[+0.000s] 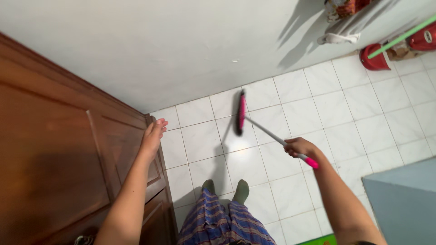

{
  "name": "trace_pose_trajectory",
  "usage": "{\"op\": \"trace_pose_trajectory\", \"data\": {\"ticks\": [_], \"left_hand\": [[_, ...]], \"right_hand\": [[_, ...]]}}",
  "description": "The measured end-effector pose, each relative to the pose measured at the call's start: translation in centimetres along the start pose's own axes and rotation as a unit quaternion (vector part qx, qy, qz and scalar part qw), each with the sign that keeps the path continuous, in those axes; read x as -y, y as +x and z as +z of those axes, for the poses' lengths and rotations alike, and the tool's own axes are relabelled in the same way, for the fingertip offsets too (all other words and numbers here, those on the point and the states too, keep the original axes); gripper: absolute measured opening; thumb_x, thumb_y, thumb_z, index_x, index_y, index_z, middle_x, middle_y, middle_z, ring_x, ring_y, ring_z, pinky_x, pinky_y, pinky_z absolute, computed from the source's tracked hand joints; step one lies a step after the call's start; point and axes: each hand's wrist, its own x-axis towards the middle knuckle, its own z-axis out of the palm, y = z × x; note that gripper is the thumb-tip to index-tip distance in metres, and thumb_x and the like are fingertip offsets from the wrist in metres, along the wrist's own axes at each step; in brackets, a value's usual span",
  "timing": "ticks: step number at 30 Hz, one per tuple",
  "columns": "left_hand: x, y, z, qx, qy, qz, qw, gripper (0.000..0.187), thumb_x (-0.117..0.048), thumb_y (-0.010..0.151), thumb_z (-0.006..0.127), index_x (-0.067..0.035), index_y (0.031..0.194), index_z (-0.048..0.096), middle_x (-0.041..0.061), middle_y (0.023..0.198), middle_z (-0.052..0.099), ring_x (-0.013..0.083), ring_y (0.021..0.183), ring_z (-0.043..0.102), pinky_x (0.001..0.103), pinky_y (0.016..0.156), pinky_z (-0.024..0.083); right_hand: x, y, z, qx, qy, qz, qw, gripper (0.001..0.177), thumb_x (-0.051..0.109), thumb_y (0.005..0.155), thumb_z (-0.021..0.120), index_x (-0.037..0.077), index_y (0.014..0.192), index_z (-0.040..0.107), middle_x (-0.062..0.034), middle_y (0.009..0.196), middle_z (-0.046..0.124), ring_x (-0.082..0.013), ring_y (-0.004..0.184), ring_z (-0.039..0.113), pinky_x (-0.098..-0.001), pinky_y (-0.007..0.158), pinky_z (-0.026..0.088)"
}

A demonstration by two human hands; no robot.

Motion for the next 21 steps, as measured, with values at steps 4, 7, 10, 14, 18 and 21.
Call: {"op": "trace_pose_trajectory", "data": {"ticks": [4,7,10,14,18,21], "left_hand": [[1.2,-0.8,-2.1,-0.037,-0.033,0.006,0.999,0.064,-0.052,0.103,0.041,-0.004,0.145,0.051,0.013,0.145,0.06,0.0274,0.136,0.054,0.042,0.115,0.036],[2.5,-2.1,-2.9,-0.055,-0.061,0.014,0.997,0.064,-0.052,0.104,0.04,-0.004,0.146,0.049,0.014,0.146,0.058,0.0274,0.138,0.052,0.042,0.116,0.035],[3.2,-4.3,-3.3,-0.08,-0.071,0.008,0.994,0.065,-0.052,0.103,0.041,-0.004,0.147,0.048,0.014,0.147,0.058,0.028,0.138,0.052,0.042,0.116,0.035],[4.1,-7.7,-3.8,-0.116,-0.088,0.005,0.989,0.067,-0.052,0.103,0.041,-0.003,0.148,0.047,0.015,0.147,0.057,0.0291,0.139,0.052,0.042,0.116,0.035],[5.8,-10.9,-4.3,-0.158,-0.087,-0.006,0.984,0.066,-0.051,0.104,0.04,-0.001,0.147,0.048,0.015,0.147,0.059,0.0277,0.139,0.052,0.041,0.117,0.035],[7.3,-13.0,-4.9,-0.176,-0.087,-0.02,0.98,0.065,-0.05,0.104,0.041,-0.002,0.146,0.048,0.014,0.146,0.058,0.027,0.139,0.052,0.04,0.116,0.034]], "right_hand": [[4.9,-3.9,1.9,0.07,-0.083,0.0,0.994,0.055,0.0,0.086,0.065,-0.005,0.14,0.059,-0.0058,0.074,0.063,-0.0094,0.052,0.047,-0.0247,0.042,0.037],[8.0,-2.0,7.0,0.156,-0.095,-0.013,0.983,0.058,0.003,0.086,0.064,-0.001,0.143,0.055,-0.0024,0.076,0.066,-0.0076,0.05,0.047,-0.0241,0.041,0.038],[10.8,2.2,14.4,0.206,-0.17,-0.076,0.961,0.056,0.004,0.088,0.064,-0.001,0.143,0.057,-0.0049,0.072,0.06,-0.0082,0.048,0.048,-0.0239,0.04,0.039],[12.7,9.5,26.0,0.248,-0.099,-0.062,0.962,0.049,0.001,0.088,0.063,-0.004,0.137,0.061,-0.0071,0.076,0.063,-0.0086,0.05,0.049,-0.0241,0.04,0.039],[10.8,15.7,31.9,0.278,0.022,-0.046,0.959,0.035,-0.001,0.091,0.059,-0.01,0.125,0.064,-0.0095,0.075,0.06,-0.0094,0.052,0.048,-0.0234,0.04,0.034],[9.0,18.2,30.7,0.257,-0.027,-0.053,0.965,0.025,0.004,0.094,0.06,-0.012,0.112,0.065,-0.0064,0.068,0.054,-0.0105,0.049,0.045,-0.0253,0.038,0.033]]}}
